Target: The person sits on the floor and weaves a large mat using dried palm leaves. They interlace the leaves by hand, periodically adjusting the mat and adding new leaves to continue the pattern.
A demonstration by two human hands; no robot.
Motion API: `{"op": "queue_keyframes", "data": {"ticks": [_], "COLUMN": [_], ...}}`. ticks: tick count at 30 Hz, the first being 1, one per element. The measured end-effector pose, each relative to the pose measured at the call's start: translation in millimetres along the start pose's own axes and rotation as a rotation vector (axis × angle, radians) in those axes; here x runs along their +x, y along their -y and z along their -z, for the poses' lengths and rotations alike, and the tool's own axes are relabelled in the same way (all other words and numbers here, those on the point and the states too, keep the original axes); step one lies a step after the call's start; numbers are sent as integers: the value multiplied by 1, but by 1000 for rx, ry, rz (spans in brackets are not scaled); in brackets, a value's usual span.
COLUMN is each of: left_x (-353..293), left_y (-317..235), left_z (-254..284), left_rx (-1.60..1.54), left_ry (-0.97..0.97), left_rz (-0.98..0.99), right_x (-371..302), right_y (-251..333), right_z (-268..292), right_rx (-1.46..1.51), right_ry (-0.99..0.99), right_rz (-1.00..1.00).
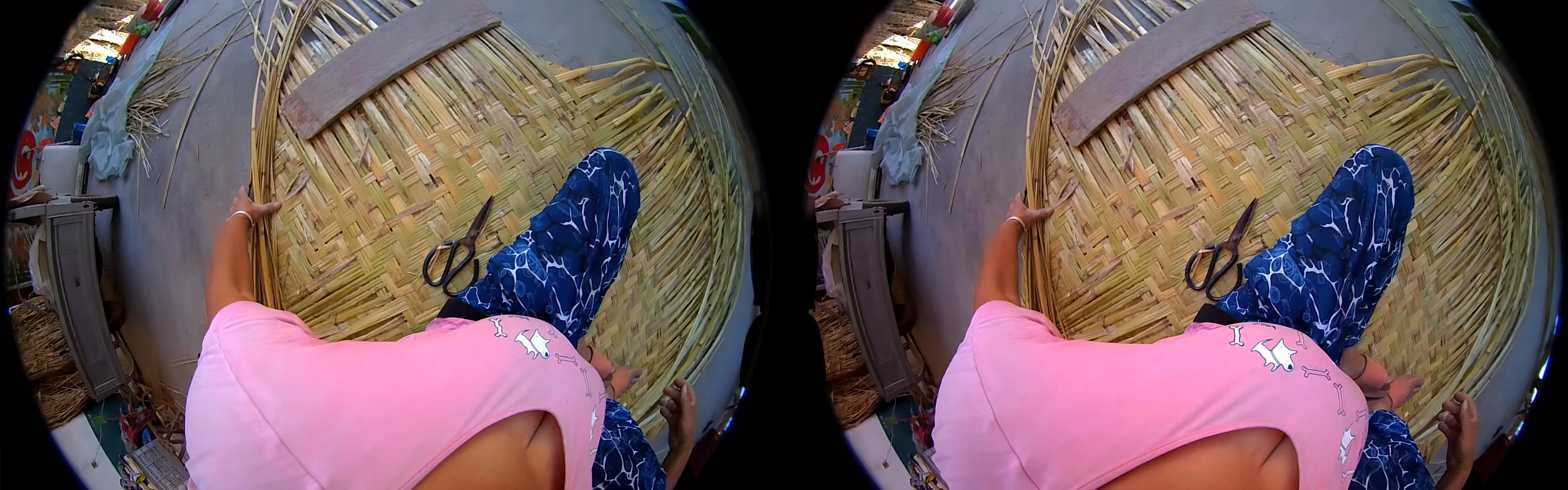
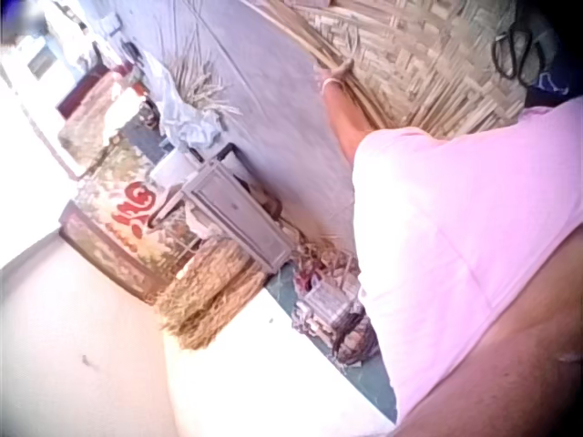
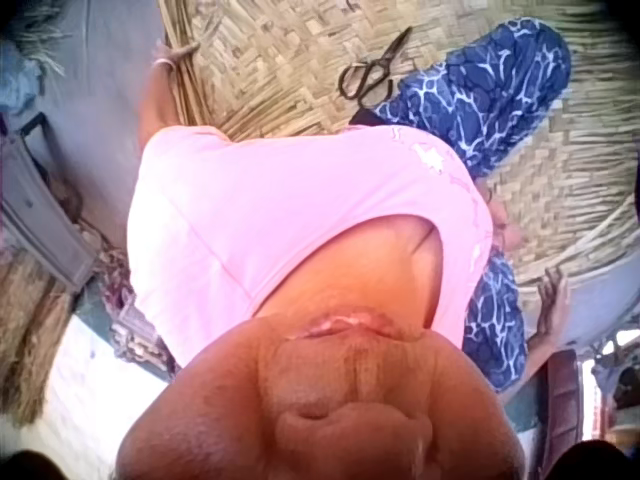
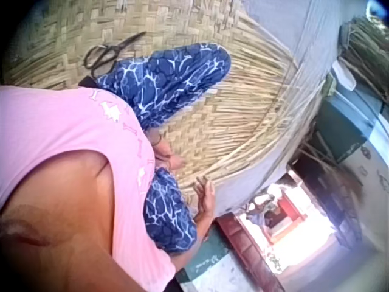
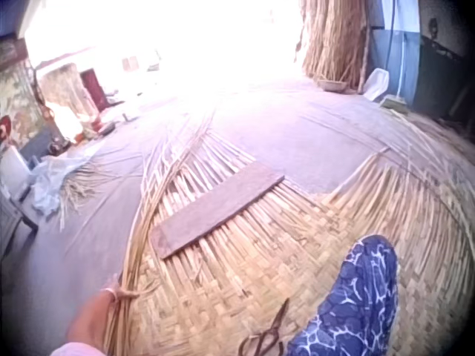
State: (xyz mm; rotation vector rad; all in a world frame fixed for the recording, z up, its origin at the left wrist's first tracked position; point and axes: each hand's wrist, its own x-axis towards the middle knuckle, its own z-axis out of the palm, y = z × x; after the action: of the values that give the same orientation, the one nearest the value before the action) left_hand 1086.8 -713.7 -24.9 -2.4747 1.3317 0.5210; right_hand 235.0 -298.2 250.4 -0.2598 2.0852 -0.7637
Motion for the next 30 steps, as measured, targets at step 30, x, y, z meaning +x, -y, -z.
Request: {"op": "queue_keyframes", "data": {"ticks": [30], "left_x": [-13], "left_y": [26], "left_z": [131], "left_rx": [-238], "left_ry": [-592], "left_rz": [81], "right_x": [-29], "right_y": [24], "right_z": [-8], "right_rx": [-83], "right_ry": [210], "right_rz": [333]}}
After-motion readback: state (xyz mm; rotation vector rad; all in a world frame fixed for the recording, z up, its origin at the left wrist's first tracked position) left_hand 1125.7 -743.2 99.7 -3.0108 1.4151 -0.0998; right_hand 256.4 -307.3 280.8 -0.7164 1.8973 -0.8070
